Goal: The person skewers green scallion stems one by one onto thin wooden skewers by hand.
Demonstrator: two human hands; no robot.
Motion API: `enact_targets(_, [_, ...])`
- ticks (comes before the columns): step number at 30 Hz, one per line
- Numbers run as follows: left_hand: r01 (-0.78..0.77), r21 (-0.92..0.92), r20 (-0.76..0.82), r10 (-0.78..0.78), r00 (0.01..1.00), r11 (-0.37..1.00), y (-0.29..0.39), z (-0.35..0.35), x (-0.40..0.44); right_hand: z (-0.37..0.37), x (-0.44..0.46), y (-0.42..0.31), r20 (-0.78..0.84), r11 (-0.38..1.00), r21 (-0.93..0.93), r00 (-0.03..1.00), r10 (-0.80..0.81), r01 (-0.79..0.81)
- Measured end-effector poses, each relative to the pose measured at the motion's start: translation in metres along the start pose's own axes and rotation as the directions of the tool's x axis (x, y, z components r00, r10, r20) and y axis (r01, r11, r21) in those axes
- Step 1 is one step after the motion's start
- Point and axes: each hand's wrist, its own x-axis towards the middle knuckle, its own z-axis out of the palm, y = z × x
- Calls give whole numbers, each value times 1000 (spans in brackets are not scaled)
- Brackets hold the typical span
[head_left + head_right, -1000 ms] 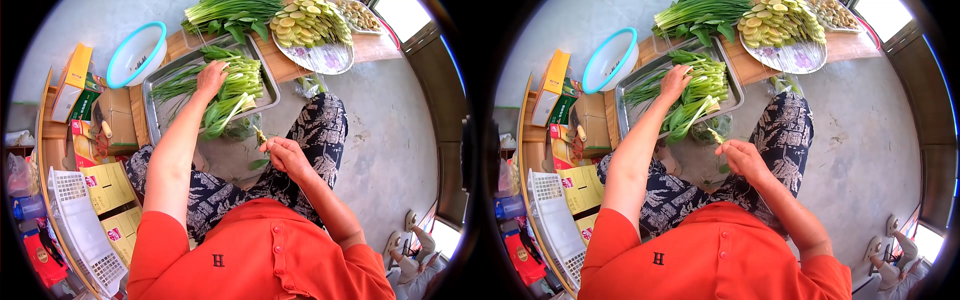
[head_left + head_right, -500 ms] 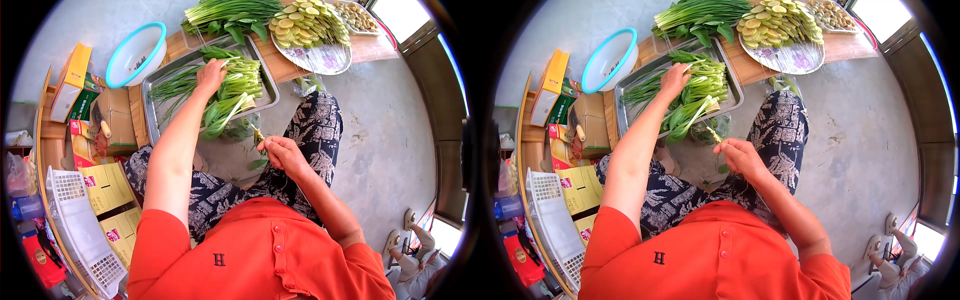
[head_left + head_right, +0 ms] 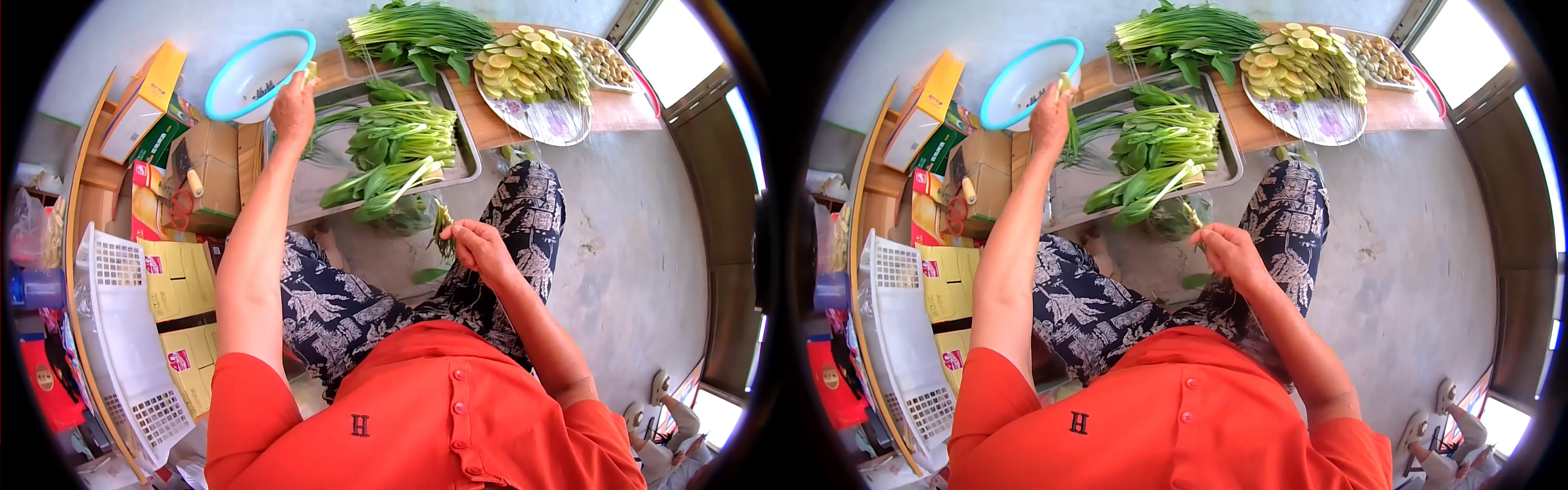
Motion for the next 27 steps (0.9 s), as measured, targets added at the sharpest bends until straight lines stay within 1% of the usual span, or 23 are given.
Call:
enact_targets(2, [-27, 70, -132, 36, 991, 997, 4, -36, 10, 1, 1, 0, 4, 1000, -9, 1000, -6, 6])
enact_targets(4, [-200, 54, -281, 207, 937, 978, 8, -72, 24, 1, 1, 0, -6, 1000, -26, 1000, -5, 5])
enact_targets(5, [-211, 101, -312, 232, 921, 972, 12, -92, 29, 0, 2, -1, -2, 1000, -19, 1000, -1, 1])
enact_targets(6, [-262, 67, -358, 269, 894, 963, 12, -108, 36, 0, 2, -3, 3, 1000, -26, 1000, -10, 10])
enact_targets(7, [-223, -135, -375, 159, 913, 965, 20, -123, 39, 1, 2, -6, 2, 1000, -23, 1000, -12, 12])
enact_targets(8, [-181, -332, -369, 49, 928, 926, 29, -137, 38, 1, 1, -11, -1, 1000, -19, 1000, -14, 14])
enact_targets(9, [-180, -329, -374, 47, 926, 927, 38, -150, 37, -1, 1, -14, 1, 999, -43, 1000, -25, 25])
enact_targets(10, [-126, -600, -300, -76, 951, 790, 48, -163, 34, -2, 0, -20, 16, 997, -43, 998, -56, 57])
enact_targets(11, [-64, -813, -197, -171, 965, 578, 56, -173, 27, -1, -1, -26, 15, 995, -51, 996, -83, 84])
enact_targets(12, [-69, -810, -206, -172, 963, 582, 65, -179, 16, 1, -2, -33, 15, 992, -57, 994, -113, 113])
enact_targets(13, [42, -904, -62, -228, 972, 425, 78, -183, 2, 3, -4, -43, 16, 990, -77, 993, -119, 120])
enact_targets(14, [157, -956, 91, -257, 962, 248, 89, -185, -11, 8, -6, -52, 12, 989, -77, 992, -128, 128])
enact_targets(16, [292, -955, 274, -217, 937, 53, 96, -173, -39, 18, -11, -67, 18, 981, -112, 987, -160, 161])
enact_targets(18, [382, -912, 407, -230, 884, -147, 104, -156, -67, 29, -15, -78, 40, 976, -111, 982, -183, 186])
enact_targets(20, [425, -891, 453, -222, 864, -163, 104, -141, -92, 41, -21, -88, 49, 975, -118, 982, -183, 188])
enact_targets(22, [447, -873, 485, -258, 835, -196, 110, -134, -109, 52, -26, -96, 71, 962, -186, 979, -190, 200])
enact_targets(23, [459, -858, 509, -267, 818, -230, 111, -133, -114, 57, -28, -99, 87, 961, -174, 975, -204, 217])
enact_targets(24, [462, -856, 513, -268, 815, -233, 112, -132, -117, 62, -29, -101, 84, 961, -175, 976, -200, 212])
enact_targets(26, [527, -817, 576, -287, 765, -233, 113, -132, -123, 72, -31, -106, 133, 953, -196, 969, -208, 231])
enact_targets(27, [532, -811, 583, -276, 764, -242, 112, -134, -125, 78, -32, -109, 148, 949, -214, 968, -203, 231])
